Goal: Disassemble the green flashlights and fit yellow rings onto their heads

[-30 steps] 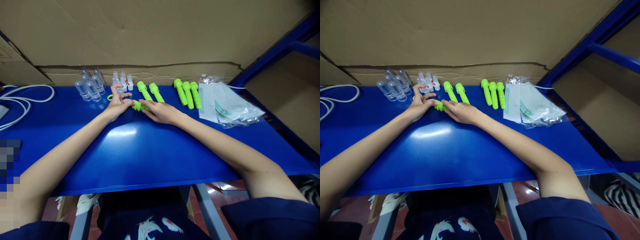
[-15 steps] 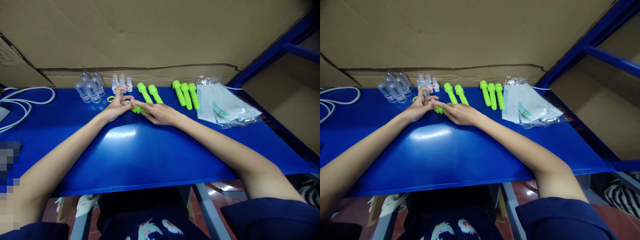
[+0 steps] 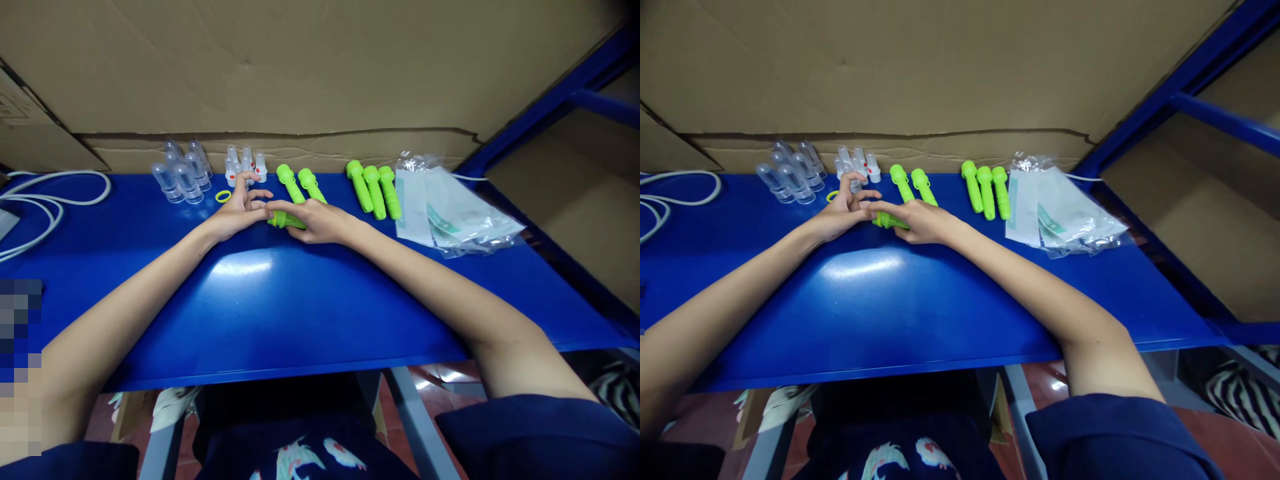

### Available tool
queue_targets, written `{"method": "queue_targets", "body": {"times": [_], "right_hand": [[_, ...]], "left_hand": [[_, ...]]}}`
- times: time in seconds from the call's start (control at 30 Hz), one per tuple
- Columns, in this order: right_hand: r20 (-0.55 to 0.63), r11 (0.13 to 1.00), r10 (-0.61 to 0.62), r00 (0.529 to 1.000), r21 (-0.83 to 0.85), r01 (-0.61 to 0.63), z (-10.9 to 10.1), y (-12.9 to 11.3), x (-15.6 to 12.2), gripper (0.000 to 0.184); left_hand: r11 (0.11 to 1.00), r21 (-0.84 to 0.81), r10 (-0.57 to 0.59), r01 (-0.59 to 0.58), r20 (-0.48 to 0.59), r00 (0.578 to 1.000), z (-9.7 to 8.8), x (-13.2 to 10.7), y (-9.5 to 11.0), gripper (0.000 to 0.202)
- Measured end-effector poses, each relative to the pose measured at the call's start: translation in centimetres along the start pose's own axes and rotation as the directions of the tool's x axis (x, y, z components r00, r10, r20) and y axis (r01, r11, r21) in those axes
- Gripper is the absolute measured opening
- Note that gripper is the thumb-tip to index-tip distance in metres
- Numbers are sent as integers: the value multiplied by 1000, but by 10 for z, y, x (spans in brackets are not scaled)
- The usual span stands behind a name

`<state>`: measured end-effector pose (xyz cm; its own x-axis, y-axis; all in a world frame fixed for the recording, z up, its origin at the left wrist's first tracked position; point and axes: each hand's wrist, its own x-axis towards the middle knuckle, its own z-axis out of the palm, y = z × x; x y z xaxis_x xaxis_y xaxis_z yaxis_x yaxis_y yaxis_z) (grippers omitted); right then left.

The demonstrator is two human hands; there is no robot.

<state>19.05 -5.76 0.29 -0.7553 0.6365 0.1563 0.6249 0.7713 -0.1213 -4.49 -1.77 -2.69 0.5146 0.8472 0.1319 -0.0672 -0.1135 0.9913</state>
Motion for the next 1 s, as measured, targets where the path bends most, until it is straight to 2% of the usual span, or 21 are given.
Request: {"method": "queue_targets", "body": {"times": [0.13,0.37,0.57,0.73,1.0], "right_hand": [[20,1000,-18,1000,12,18,-1,5,4,69],[-16,982,-52,999,182,54,-3,10,5,63],[-43,965,-24,999,259,34,0,13,5,52],[-49,949,-35,998,311,48,-1,10,4,53],[-129,935,7,992,353,39,7,10,2,47]], "left_hand": [[1000,-21,12,-11,1,1000,2,0,1,91],[999,-21,35,-35,15,999,0,3,-3,93],[999,-8,41,-41,33,999,1,3,-3,90],[999,-18,46,-46,3,999,2,3,-4,90],[999,-29,33,-34,-10,999,0,4,-5,83]]}}
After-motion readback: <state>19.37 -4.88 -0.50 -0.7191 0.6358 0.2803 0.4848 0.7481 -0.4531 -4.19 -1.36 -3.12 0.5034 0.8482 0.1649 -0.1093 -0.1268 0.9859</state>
